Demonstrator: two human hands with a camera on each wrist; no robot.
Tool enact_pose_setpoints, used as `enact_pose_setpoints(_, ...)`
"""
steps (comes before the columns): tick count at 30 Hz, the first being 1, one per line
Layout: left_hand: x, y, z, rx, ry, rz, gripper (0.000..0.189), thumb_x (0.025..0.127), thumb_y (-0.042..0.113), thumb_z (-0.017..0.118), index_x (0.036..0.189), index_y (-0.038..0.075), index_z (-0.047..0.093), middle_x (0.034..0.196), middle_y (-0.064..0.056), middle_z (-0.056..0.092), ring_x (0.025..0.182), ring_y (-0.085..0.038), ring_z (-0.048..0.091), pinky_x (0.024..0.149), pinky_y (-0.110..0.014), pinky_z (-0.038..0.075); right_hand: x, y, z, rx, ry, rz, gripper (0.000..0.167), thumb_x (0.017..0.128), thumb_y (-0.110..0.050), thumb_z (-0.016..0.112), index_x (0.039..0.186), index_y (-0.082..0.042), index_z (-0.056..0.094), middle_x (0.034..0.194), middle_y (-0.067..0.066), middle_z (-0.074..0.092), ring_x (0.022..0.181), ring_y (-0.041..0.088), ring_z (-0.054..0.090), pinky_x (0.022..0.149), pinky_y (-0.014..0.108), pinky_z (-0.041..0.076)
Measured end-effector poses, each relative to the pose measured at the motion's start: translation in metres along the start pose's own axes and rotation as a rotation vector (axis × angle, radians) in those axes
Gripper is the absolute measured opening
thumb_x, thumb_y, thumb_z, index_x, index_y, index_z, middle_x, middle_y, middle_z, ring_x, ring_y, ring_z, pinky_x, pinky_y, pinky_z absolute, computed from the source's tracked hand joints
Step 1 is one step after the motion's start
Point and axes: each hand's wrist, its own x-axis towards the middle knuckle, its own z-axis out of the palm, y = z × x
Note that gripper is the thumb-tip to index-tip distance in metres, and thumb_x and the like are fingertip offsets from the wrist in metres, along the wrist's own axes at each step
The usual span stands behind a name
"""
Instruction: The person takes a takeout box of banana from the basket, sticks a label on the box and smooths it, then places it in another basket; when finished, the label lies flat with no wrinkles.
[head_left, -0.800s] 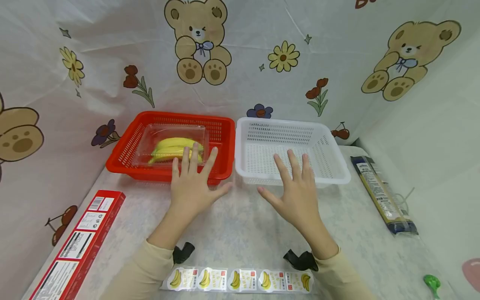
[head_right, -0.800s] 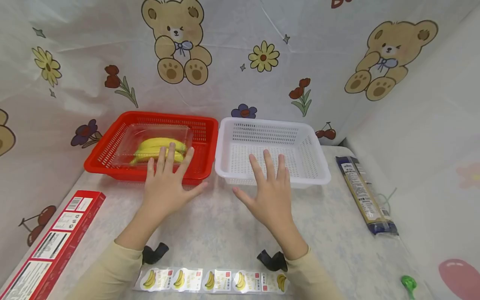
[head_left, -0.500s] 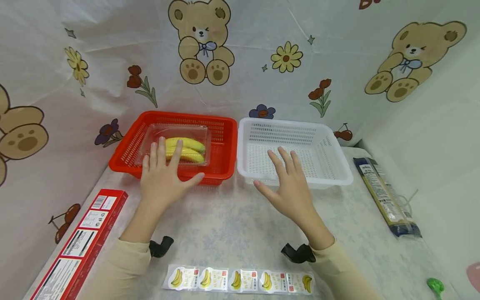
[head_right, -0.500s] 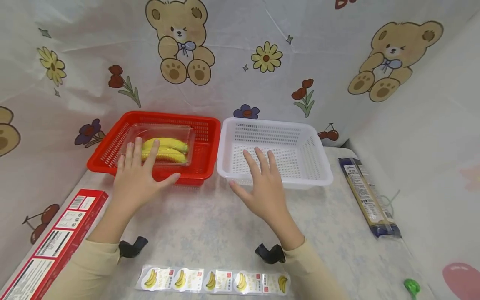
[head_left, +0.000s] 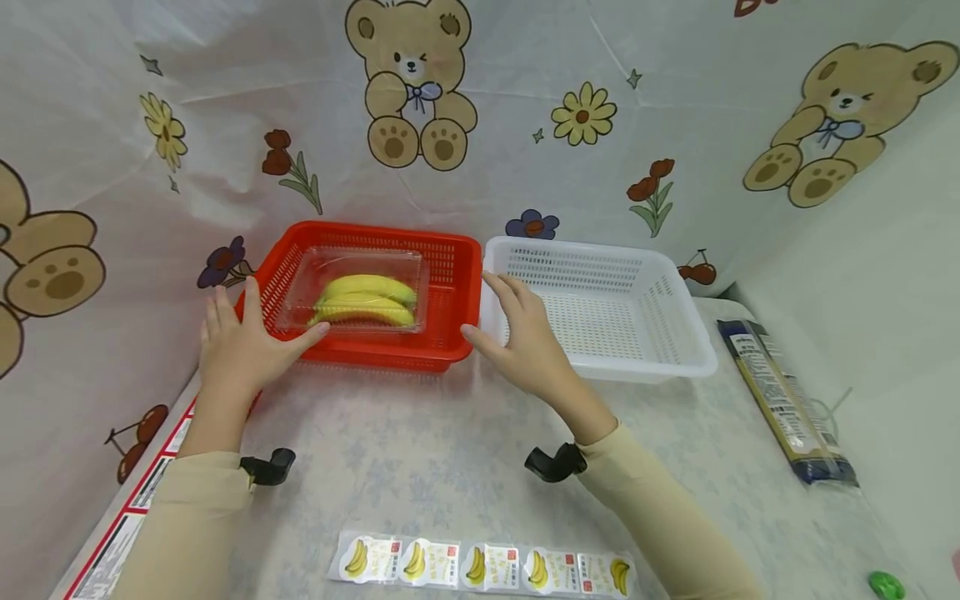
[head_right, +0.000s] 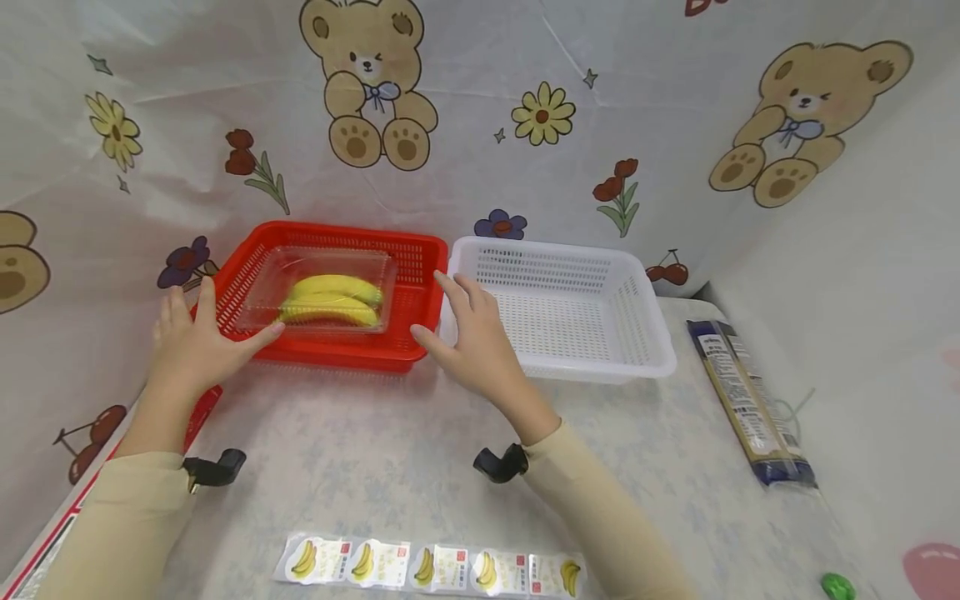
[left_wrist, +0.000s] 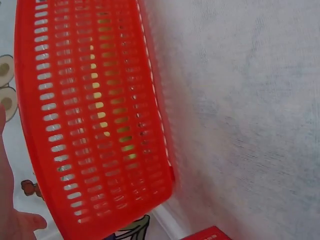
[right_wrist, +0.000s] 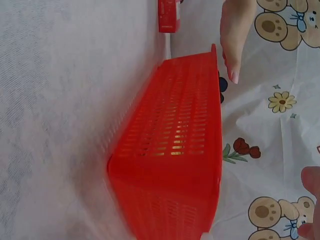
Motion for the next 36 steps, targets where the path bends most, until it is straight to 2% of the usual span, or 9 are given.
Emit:
enact_pose_setpoints(3, 0.002, -0.003, 0.002, -0.029, -0.030, -0.016, 0.135, 0.073, 0.088, 0.052, 0.157, 0.003, -0.012, 0.158, -0.037, -0.014, 0.146, -0.057, -0.008, 0.115, -0.072, -0.001, 0.015, -0.008, 0.013, 0.062, -0.054, 0.014, 0.077, 0.091, -0.056, 0.060, 0.156, -0.031, 0.027, 0.159, 0.002, 0.029, 0.144, 0.027, 0.030, 0.110, 0.059, 0.038)
enact_pose_setpoints(8, 0.002, -0.007, 0.007, -0.010, -0.063, -0.031, 0.138, 0.075, 0.087, 0.050, 0.153, -0.010, -0.010, 0.157, -0.041, -0.009, 0.145, -0.060, -0.007, 0.115, -0.072, 0.000, 0.039, -0.024, 0.042, 0.106, -0.131, 0.018, 0.078, 0.092, -0.053, 0.062, 0.157, -0.033, 0.024, 0.158, 0.002, 0.030, 0.141, 0.027, 0.033, 0.108, 0.057, 0.041)
enact_pose_setpoints(13, 0.002, -0.011, 0.010, 0.034, -0.071, -0.028, 0.141, 0.074, 0.089, 0.048, 0.152, -0.013, -0.009, 0.157, -0.041, -0.007, 0.145, -0.059, -0.007, 0.115, -0.072, 0.002, 0.061, -0.034, 0.071, 0.079, -0.171, 0.028, 0.077, 0.093, -0.055, 0.059, 0.157, -0.034, 0.023, 0.157, 0.004, 0.032, 0.140, 0.030, 0.036, 0.110, 0.056, 0.040)
enact_pose_setpoints(20, 0.004, -0.011, 0.011, 0.060, -0.076, -0.025, 0.143, 0.071, 0.092, 0.048, 0.152, -0.013, -0.007, 0.157, -0.041, -0.005, 0.145, -0.059, -0.004, 0.115, -0.072, 0.002, 0.090, -0.035, 0.105, 0.055, -0.201, 0.145, 0.082, 0.091, -0.062, 0.057, 0.158, -0.033, 0.020, 0.159, 0.010, 0.027, 0.143, 0.037, 0.033, 0.108, 0.058, 0.042)
enact_pose_setpoints(24, 0.004, -0.012, 0.012, 0.057, -0.085, -0.024, 0.145, 0.069, 0.093, 0.048, 0.152, -0.012, -0.007, 0.157, -0.040, -0.003, 0.146, -0.058, -0.003, 0.116, -0.071, 0.001, 0.102, -0.031, 0.116, 0.045, -0.204, 0.242, 0.083, 0.090, -0.064, 0.055, 0.158, -0.036, 0.016, 0.163, 0.012, 0.018, 0.144, 0.046, 0.030, 0.108, 0.060, 0.040)
enact_pose_setpoints(28, 0.004, -0.011, 0.014, 0.048, -0.094, -0.029, 0.146, 0.068, 0.093, 0.048, 0.152, -0.012, -0.009, 0.157, -0.040, -0.004, 0.145, -0.058, -0.003, 0.116, -0.071, 0.001, 0.106, -0.023, 0.119, 0.093, -0.264, 0.327, 0.084, 0.090, -0.067, 0.052, 0.159, -0.040, 0.010, 0.165, 0.016, 0.010, 0.145, 0.047, 0.028, 0.111, 0.064, 0.035)
enact_pose_setpoints(31, 0.004, -0.011, 0.013, 0.046, -0.093, -0.032, 0.146, 0.068, 0.092, 0.050, 0.152, -0.012, -0.009, 0.157, -0.040, -0.004, 0.145, -0.058, -0.004, 0.116, -0.071, 0.001, 0.109, -0.020, 0.120, 0.165, -0.311, 0.341, 0.084, 0.092, -0.067, 0.049, 0.159, -0.040, 0.006, 0.166, 0.014, 0.013, 0.150, 0.045, 0.021, 0.113, 0.067, 0.028)
enact_pose_setpoints(36, 0.005, -0.011, 0.011, 0.041, -0.115, -0.028, 0.145, 0.070, 0.091, 0.051, 0.151, -0.012, -0.012, 0.157, -0.041, -0.007, 0.145, -0.059, -0.007, 0.115, -0.071, -0.001, 0.113, -0.017, 0.121, 0.237, -0.320, 0.329, 0.077, 0.098, -0.057, 0.047, 0.160, -0.035, 0.006, 0.166, 0.008, 0.022, 0.153, 0.043, 0.009, 0.116, 0.068, 0.020)
